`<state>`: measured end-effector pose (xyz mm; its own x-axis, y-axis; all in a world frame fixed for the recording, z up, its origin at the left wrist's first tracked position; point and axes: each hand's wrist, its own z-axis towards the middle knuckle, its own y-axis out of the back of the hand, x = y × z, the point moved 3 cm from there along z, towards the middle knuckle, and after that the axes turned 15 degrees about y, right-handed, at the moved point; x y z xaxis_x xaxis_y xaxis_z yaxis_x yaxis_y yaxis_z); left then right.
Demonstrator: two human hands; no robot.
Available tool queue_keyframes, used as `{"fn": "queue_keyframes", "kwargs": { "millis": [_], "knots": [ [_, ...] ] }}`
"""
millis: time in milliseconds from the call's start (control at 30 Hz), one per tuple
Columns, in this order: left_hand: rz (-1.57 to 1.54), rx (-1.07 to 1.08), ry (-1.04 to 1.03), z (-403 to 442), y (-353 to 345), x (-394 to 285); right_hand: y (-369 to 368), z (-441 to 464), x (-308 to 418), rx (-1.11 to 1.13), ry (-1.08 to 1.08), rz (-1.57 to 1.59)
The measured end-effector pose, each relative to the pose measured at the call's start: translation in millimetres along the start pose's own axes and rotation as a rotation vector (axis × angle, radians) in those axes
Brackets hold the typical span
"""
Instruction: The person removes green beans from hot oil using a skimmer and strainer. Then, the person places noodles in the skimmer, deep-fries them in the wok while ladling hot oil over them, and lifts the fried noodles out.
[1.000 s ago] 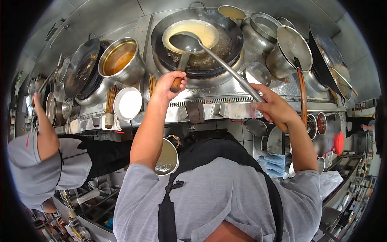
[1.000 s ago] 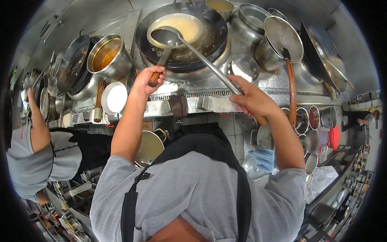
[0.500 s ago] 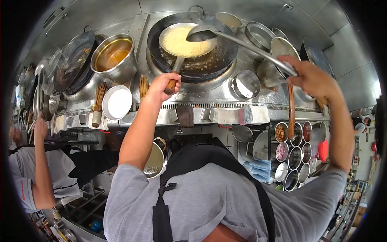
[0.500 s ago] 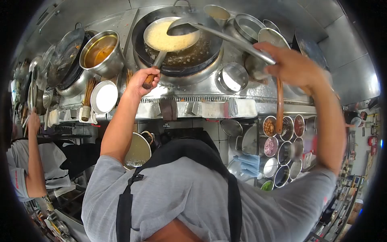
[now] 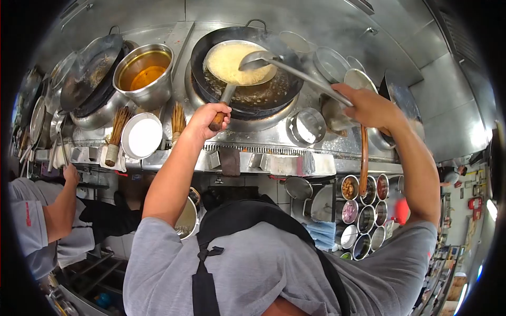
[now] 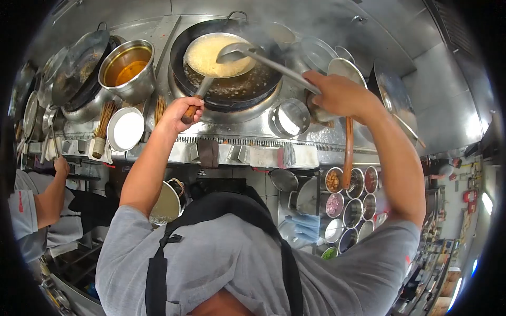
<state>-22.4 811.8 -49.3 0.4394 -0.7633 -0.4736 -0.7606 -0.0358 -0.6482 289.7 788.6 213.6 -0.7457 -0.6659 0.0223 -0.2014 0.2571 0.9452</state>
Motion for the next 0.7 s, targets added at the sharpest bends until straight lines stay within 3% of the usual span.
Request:
{"fn": "queue_keyframes", "kwargs": {
  "millis": [167,367,467,567,633,700],
  "knots": [
    [-0.013,-0.001,-0.009,0,-3,0,43,-24,3,0.039,-0.151,-0.377],
    [-0.013,0.004,0.006,1,-2,0,7,-9,-11,0.147,-0.150,-0.514],
    [-0.010,-0.002,0.005,0,-2,-1,-28,2,-26,0.063,-0.227,-0.309],
    [-0.017,-0.014,0.007,1,-1,0,-75,-3,-41,-0.222,-0.184,0.035],
    [-0.028,-0.009,0.008,0,-3,0,-117,12,-47,-0.523,-0.033,0.090],
    [-0.031,-0.025,-0.001,-3,-5,0,-134,35,-22,-0.457,-0.310,0.548]
  ]
}}
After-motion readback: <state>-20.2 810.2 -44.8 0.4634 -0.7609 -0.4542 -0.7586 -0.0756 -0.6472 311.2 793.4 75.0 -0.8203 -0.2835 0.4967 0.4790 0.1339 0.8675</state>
